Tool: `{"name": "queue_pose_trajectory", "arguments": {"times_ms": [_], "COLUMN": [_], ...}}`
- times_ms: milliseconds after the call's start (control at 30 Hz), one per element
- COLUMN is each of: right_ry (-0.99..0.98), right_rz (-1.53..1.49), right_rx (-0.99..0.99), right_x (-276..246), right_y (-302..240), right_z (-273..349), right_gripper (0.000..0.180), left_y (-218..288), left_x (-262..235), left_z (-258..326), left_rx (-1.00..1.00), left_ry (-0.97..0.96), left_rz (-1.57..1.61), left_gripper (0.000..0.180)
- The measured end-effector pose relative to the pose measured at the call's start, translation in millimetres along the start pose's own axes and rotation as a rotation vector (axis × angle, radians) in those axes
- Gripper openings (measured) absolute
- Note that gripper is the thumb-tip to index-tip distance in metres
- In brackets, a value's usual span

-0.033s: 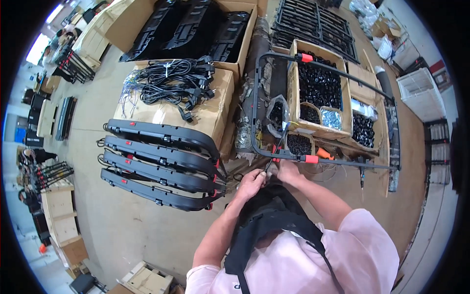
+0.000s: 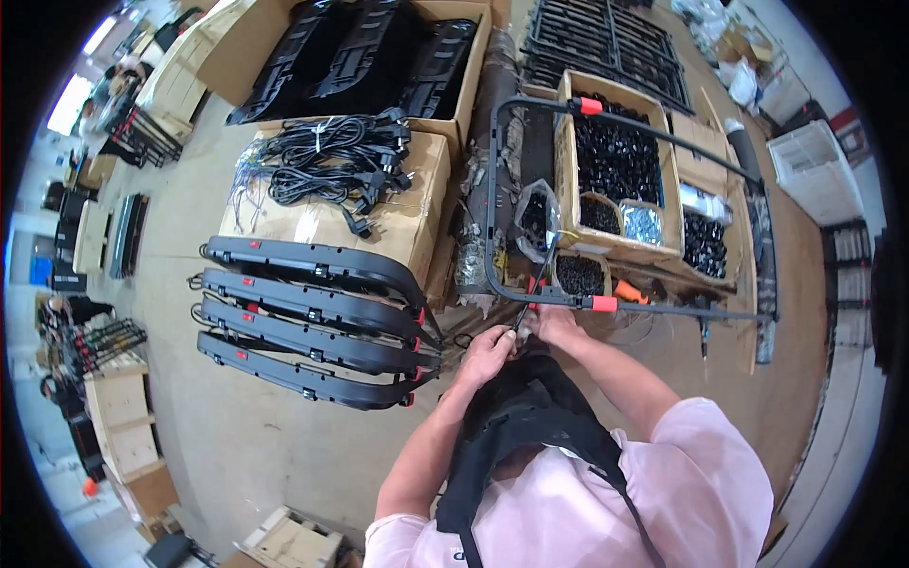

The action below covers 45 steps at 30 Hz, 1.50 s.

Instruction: Assemble a leaf blower by connecting parts and securing them with screws using a power drill.

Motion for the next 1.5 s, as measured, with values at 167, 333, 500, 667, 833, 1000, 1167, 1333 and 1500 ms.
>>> {"name": "queue_pose_trajectory", "arguments": {"times_ms": [167,333,500,667,833,1000,1167,1333,1500], "right_ry": [0.089,0.111,0.112,-0.021,0.083,0.049,0.042,0.028,0.009], "right_rz": [0.057,-0.152,-0.57,-0.406,-0.337,-0.334,-0.354,-0.26,-0.248], "right_rx": [0.359,0.439,0.354,0.378,0.253,0.236,0.231,0.153,0.124], "right_x": [57.4,62.4,79.6,15.1,12.7,-9.0,-14.4,-21.7,-25.9], "right_y": [54.6,35.5,10.8,-16.2,-15.9,-41.5,-46.3,-46.9,-41.2], "right_z": [-95.0,-78.9,42.6,142.4,149.5,151.7,153.4,154.8,150.6], "right_gripper": [0.076,0.059,0.041,0.053,0.072,0.076,0.078,0.078,0.079], "left_y": [-1.0,-1.3,-20.2,-10.3,-4.8,-6.0,6.9,9.6,16.3], "left_x": [4.7,3.5,5.3,29.9,33.8,34.3,39.0,39.6,44.5], "left_z": [-8.6,-5.8,-15.1,-26.3,-27.8,-28.7,-21.5,-22.5,-25.8], "left_rx": [0.064,-0.026,-0.035,0.012,0.03,0.064,0.076,0.088,0.136], "left_ry": [-0.023,0.01,-0.007,-0.056,-0.038,-0.007,0.07,0.139,0.184], "left_rz": [0.053,0.231,0.331,0.433,0.303,0.229,0.067,-0.106,-0.294], "left_gripper": [0.03,0.029,0.029,0.03,0.033,0.032,0.033,0.036,0.035]}}
Point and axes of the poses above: each hand's wrist, its own z-axis away from the middle knuckle, its own x-axis out of the palm, y = z × x, the point moved 2 cm from there along -z, towards the middle knuckle, and after that the axes turned 4 degrees about -z, right-handed, at the moved point
